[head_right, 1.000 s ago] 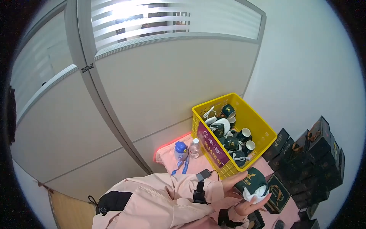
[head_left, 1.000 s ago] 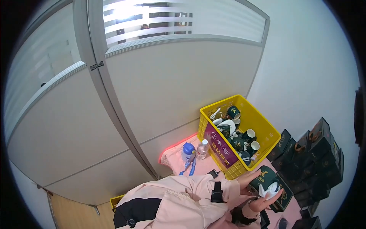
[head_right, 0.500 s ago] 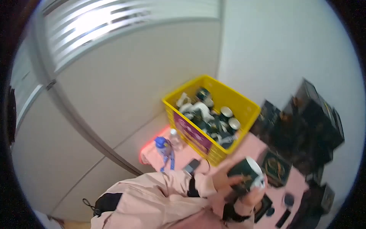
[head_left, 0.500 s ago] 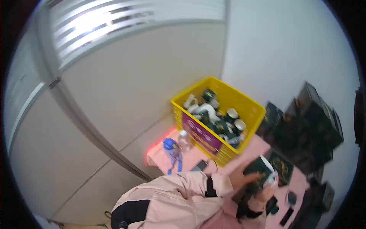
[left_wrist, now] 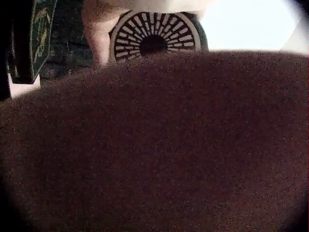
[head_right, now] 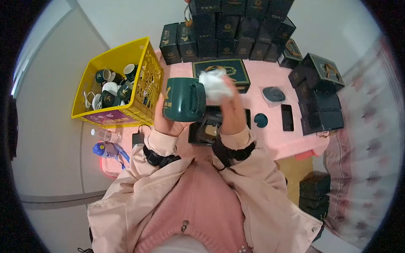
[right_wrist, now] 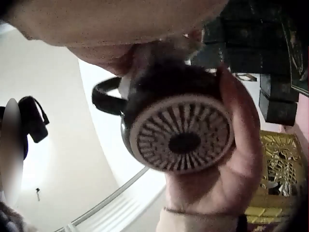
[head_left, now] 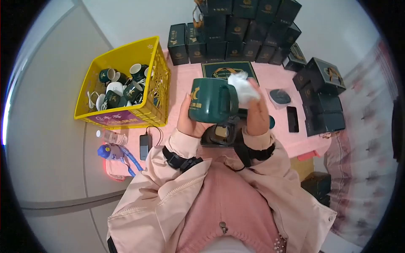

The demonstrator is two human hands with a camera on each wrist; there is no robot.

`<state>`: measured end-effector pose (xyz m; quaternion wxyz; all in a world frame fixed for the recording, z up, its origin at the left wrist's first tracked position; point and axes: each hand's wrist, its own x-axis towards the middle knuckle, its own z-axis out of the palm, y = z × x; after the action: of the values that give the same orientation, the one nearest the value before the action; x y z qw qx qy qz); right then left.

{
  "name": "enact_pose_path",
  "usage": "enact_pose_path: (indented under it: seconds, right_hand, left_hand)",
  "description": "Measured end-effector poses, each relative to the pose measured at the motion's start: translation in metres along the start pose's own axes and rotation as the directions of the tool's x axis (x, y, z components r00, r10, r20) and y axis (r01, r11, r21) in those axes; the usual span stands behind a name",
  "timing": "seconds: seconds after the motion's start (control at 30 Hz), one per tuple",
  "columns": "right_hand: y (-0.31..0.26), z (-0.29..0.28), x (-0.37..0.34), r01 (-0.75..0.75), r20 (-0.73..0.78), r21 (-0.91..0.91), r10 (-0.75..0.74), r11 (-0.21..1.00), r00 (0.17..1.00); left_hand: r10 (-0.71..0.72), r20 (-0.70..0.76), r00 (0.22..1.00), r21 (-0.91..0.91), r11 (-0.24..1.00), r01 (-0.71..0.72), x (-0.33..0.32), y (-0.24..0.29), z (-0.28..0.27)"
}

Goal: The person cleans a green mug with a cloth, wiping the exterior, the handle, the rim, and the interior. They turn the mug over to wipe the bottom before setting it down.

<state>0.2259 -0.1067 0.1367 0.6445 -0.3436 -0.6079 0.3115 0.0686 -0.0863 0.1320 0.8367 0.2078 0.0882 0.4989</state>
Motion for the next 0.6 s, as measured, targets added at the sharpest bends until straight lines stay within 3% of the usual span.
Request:
enact_pose_path:
  seconds: [0.03,0.17,0.23,0.33,0.43,0.47,0.5,0.57,0.6]
  right_hand:
    - [-0.004,-0.003,-0.001,0.094,0.089,-0.011,-0.093,0.995,0.992]
    - [-0.009,-0.011,0.004,0.072,0.133,-0.086,-0.06,0.994,0.989]
    - [-0.004,-0.01,-0.005,0.103,0.103,-0.129,-0.09,0.986,0.991]
    - [0.003,0.001,-0.012,0.188,0.079,-0.198,-0.175,0.962,0.981]
    - [-0.004,0.022,-0.035,0.364,0.187,-0.467,-0.313,0.806,0.931]
    - [-0.003,0.021,-0.031,0.361,0.194,-0.46,-0.305,0.811,0.932]
    - [-0.001,0.019,-0.022,0.274,0.12,-0.337,-0.247,0.901,0.961]
    - [0.002,0.016,-0.01,0.099,-0.011,-0.061,-0.1,0.993,0.995]
    - [0.003,0.018,-0.01,0.104,-0.013,-0.061,-0.105,0.993,0.994]
  left_hand:
    - [-0.048,0.004,0.999,-0.037,0.998,0.049,0.002,-0.006,-0.005]
    - [-0.174,0.049,0.983,-0.087,0.98,0.178,0.007,-0.012,-0.001]
    - [-0.209,0.06,0.976,-0.105,0.971,0.214,0.005,-0.016,-0.004]
    - [-0.257,0.19,0.947,-0.14,0.948,0.286,0.01,-0.015,-0.009]
    - [-0.174,0.287,0.942,-0.285,0.923,0.257,0.011,-0.01,-0.016]
    - [-0.126,0.323,0.938,-0.353,0.904,0.243,0.009,-0.009,-0.021]
    - [-0.123,0.309,0.943,-0.355,0.905,0.235,0.006,-0.01,-0.026]
    - [-0.133,0.195,0.972,-0.333,0.923,0.193,0.004,-0.016,-0.033]
    - [-0.134,0.15,0.98,-0.318,0.931,0.176,0.006,-0.016,-0.033]
